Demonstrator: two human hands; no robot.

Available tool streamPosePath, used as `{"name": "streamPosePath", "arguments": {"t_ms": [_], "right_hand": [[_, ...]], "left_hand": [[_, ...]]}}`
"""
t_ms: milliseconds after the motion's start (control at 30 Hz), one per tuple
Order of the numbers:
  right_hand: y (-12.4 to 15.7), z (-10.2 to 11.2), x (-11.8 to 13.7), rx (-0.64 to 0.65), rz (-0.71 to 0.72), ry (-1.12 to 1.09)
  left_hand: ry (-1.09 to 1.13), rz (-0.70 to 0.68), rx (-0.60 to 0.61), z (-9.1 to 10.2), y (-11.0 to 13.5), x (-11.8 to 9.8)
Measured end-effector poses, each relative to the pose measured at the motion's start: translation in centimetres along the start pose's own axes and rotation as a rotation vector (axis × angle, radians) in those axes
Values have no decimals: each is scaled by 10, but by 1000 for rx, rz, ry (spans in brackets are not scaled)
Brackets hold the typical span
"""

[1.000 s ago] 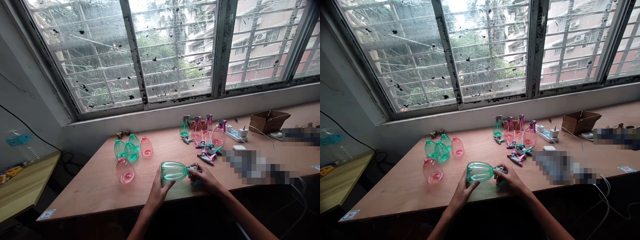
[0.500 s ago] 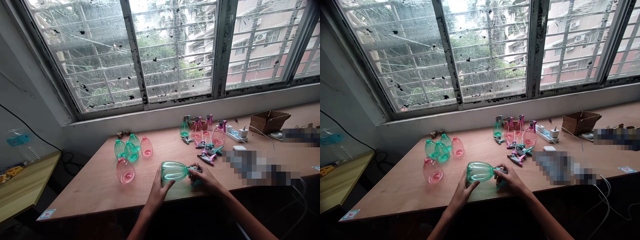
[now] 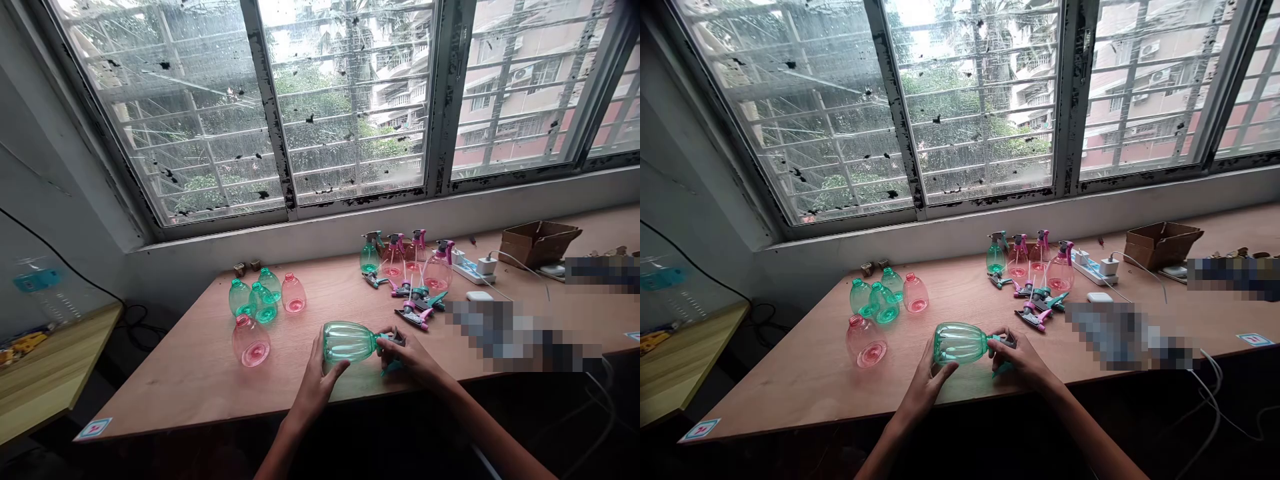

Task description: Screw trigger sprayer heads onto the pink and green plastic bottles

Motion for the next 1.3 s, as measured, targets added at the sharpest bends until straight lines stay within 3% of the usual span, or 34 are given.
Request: {"name": "streamPosePath", "arguments": {"t_ms": [333,700,900,1300], "right_hand": [[3,-2,0,25,3,-6],[0,2,-4,16,1,-28],[3,-2,-2,52,19,12],[1,-1,0,24,15,2]], "left_hand": [[52,59,-14,1,4,5],[48,11,26,-3,5,2],[59,73,9,-2,3,6],[44,60,21,-3,5,9]]}}
Point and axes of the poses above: each hand's wrist, its own y-axis away from the middle knuckle, its own z-axis out of the back of the hand, x = y × z, the point moved 8 cm from there along -y, towards the middle knuckle, and after that the axes turned 3 degrees about -z, right-handed, at the moved point
